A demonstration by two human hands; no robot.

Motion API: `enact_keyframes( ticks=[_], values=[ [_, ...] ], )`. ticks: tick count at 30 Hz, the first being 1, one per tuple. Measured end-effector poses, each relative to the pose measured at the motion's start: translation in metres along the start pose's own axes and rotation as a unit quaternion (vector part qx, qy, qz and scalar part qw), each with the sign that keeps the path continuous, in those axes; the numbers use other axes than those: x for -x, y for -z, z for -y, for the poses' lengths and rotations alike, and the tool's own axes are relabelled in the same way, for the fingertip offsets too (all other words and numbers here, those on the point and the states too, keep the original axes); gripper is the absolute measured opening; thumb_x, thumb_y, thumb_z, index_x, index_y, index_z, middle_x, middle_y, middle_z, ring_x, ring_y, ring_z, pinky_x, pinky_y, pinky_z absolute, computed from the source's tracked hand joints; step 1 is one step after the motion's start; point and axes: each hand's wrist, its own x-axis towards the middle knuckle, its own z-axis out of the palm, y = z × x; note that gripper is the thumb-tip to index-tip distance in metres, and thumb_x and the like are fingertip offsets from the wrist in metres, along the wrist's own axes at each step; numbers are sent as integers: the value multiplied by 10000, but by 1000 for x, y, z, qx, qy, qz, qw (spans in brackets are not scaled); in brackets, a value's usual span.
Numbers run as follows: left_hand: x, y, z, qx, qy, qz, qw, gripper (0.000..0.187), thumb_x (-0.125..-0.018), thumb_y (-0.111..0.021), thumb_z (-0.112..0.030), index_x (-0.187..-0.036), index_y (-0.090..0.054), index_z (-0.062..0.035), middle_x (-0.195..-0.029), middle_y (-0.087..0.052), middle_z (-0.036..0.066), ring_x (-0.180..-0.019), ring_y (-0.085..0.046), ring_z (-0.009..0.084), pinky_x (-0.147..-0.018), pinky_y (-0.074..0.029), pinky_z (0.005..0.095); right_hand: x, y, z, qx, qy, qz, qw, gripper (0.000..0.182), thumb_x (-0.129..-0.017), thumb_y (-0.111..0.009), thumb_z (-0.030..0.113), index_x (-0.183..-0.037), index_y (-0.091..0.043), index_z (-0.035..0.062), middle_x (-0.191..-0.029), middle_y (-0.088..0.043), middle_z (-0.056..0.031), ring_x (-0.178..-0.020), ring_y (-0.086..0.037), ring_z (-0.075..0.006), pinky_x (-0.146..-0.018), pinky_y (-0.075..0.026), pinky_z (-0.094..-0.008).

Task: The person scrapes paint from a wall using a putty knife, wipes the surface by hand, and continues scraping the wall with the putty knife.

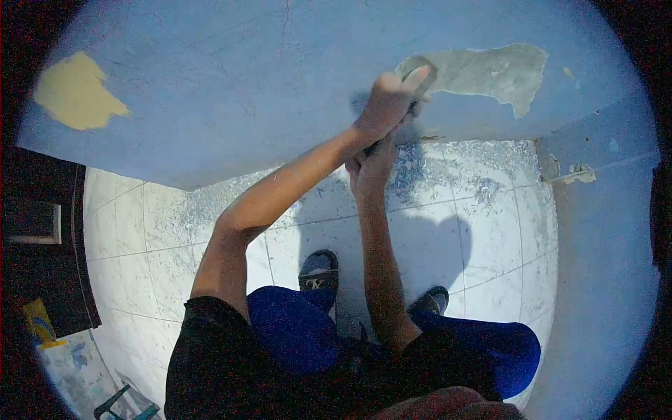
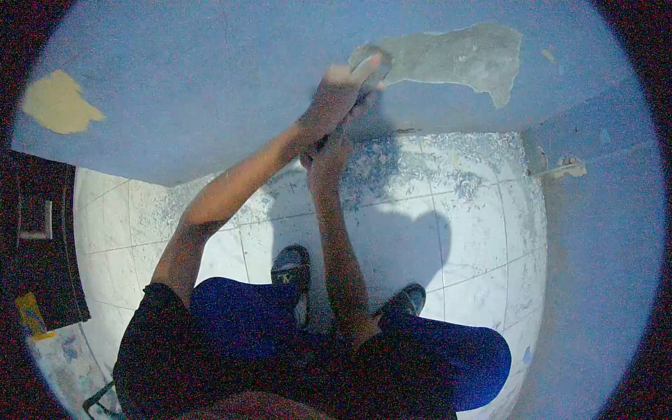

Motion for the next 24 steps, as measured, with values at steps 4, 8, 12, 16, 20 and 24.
enact_keyframes(
  ticks=[4, 8, 12, 16, 20, 24],
  values=[
    [10, -4, 20, 29, 31, -19, 999, 554, -860, -498, -483, -648, -617, 15, -446, -493, 38, -363, -482, 107, -381, -400, 263, 0, 19, -20, 1, 11, 26, 1000, 431, -944, -363, 462, -718, -440, 103, -501, -327, 41, -361, -263, -79, -343, -186, -253],
    [5, 4, 12, -44, -111, 16, 993, 532, -873, -488, -457, -622, -613, -5, -444, -494, 30, -366, -482, 106, -383, -393, 260, -7, 10, -13, -14, -5, 20, 1000, 416, -943, -375, 447, -714, -441, 107, -499, -338, 43, -353, -264, -73, -333, -183, -256],
    [6, -4, 2, 22, 20, -22, 999, 534, -886, -474, -449, -602, -604, -16, -427, -481, 25, -363, -477, 100, -379, -387, 265, -17, 27, -30, 7, 37, 8, 999, 395, -946, -377, 426, -717, -444, 111, -487, -343, 40, -344, -266, -71, -327, -183, -258],
    [5, -3, 1, -20, 34, -5, 999, 549, -883, -470, -466, -605, -602, -11, -439, -488, 26, -370, -478, 101, -384, -387, 268, -3, 15, -13, 21, -44, -30, 998, 394, -945, -378, 419, -718, -447, 104, -478, -341, 37, -349, -280, -70, -329, -195, -255],
    [-3, -6, 9, -25, -19, -16, 999, 567, -879, -468, -486, -613, -600, -3, -459, -502, 27, -380, -484, 106, -379, -384, 272, -11, 21, -16, 17, 1, 1, 1000, 430, -943, -378, 434, -680, -443, 100, -477, -331, 40, -349, -283, -70, -333, -195, -254],
    [-3, -7, 17, -56, -46, -22, 997, 575, -865, -482, -507, -624, -603, 0, -466, -505, 28, -380, -478, 104, -366, -374, 271, -20, 35, -38, 41, 24, -66, 997, 447, -941, -376, 440, -642, -424, 112, -477, -317, 42, -352, -280, -73, -339, -183, -261]
  ],
)
